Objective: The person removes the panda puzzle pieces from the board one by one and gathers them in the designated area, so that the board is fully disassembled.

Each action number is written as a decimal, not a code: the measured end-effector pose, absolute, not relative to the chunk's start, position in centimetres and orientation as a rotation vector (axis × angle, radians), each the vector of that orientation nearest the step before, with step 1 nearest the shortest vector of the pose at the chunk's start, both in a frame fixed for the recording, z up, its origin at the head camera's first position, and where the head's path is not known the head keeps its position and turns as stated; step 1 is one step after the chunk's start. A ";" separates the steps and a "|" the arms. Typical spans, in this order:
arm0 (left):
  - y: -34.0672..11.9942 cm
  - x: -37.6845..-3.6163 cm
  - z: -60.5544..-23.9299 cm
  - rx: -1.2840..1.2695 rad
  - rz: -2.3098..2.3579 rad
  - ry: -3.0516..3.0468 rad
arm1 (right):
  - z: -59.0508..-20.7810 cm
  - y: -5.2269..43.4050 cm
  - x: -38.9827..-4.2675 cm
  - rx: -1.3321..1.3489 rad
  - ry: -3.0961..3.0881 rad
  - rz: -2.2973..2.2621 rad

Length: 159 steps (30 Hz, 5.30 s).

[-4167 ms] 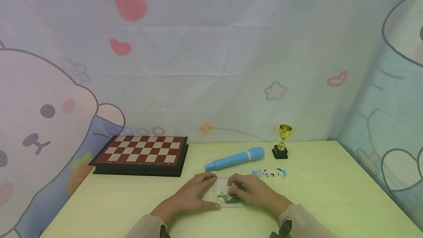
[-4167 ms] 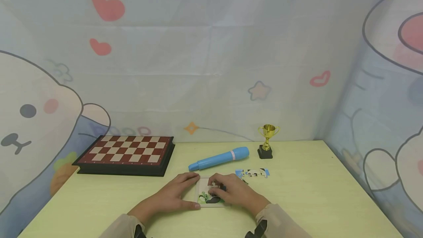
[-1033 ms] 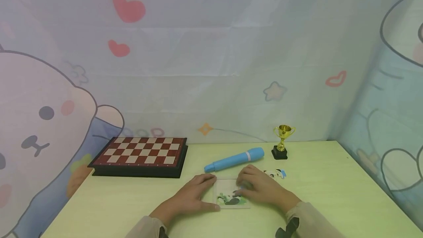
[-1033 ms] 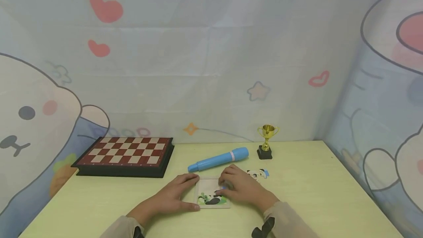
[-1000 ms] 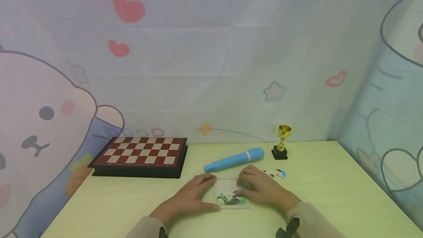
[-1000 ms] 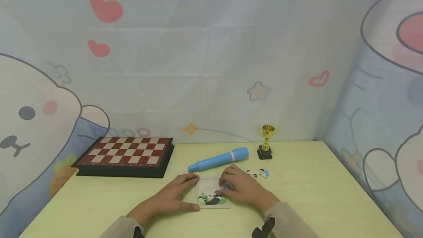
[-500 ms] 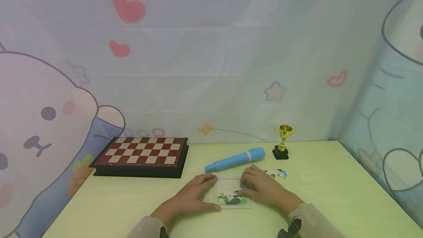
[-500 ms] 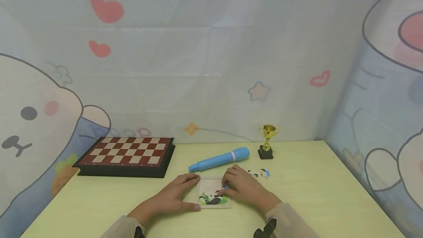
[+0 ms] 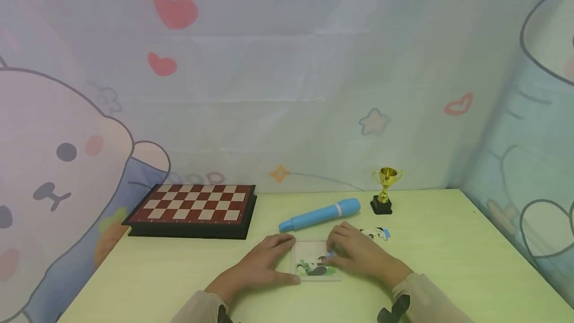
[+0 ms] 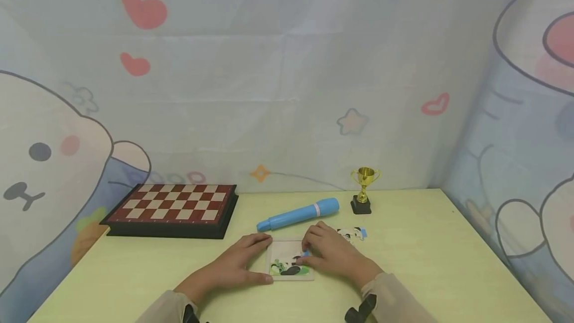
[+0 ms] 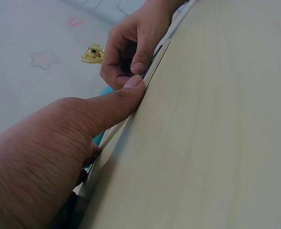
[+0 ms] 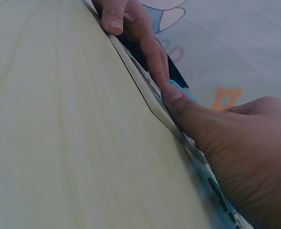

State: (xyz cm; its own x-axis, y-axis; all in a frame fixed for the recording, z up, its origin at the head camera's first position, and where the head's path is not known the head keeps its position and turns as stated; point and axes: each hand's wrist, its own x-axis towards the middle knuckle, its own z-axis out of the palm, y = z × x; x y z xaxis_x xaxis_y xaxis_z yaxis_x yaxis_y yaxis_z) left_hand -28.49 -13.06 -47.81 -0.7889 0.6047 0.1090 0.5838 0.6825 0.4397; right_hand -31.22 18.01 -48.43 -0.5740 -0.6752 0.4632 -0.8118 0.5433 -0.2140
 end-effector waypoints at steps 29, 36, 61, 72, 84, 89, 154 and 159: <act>-13.0 -28.4 -47.8 0.991 0.730 2.837 | -48.5 18.2 -30.8 1.274 -2.465 1.024; -13.0 -28.4 -47.8 0.990 0.725 2.839 | -48.2 18.0 -30.4 1.302 -2.415 1.047; -13.0 -28.4 -47.6 0.968 0.737 2.835 | -48.5 22.6 -30.4 1.237 -2.239 1.056; -13.0 -28.5 -47.7 0.985 0.739 2.842 | -49.0 30.7 -30.3 0.886 -2.385 0.931; -13.1 -28.4 -47.7 0.973 0.731 2.837 | -49.4 31.6 -30.1 0.789 -2.529 0.873; -13.0 -28.4 -47.8 0.977 0.724 2.839 | -49.5 31.5 -30.2 0.792 -2.500 0.837; -13.3 -28.5 -48.1 0.985 0.759 2.810 | -48.9 12.5 -29.1 1.310 -2.517 0.931; -13.3 -28.5 -47.9 0.989 0.759 2.813 | -48.8 12.5 -29.3 1.406 -2.407 0.894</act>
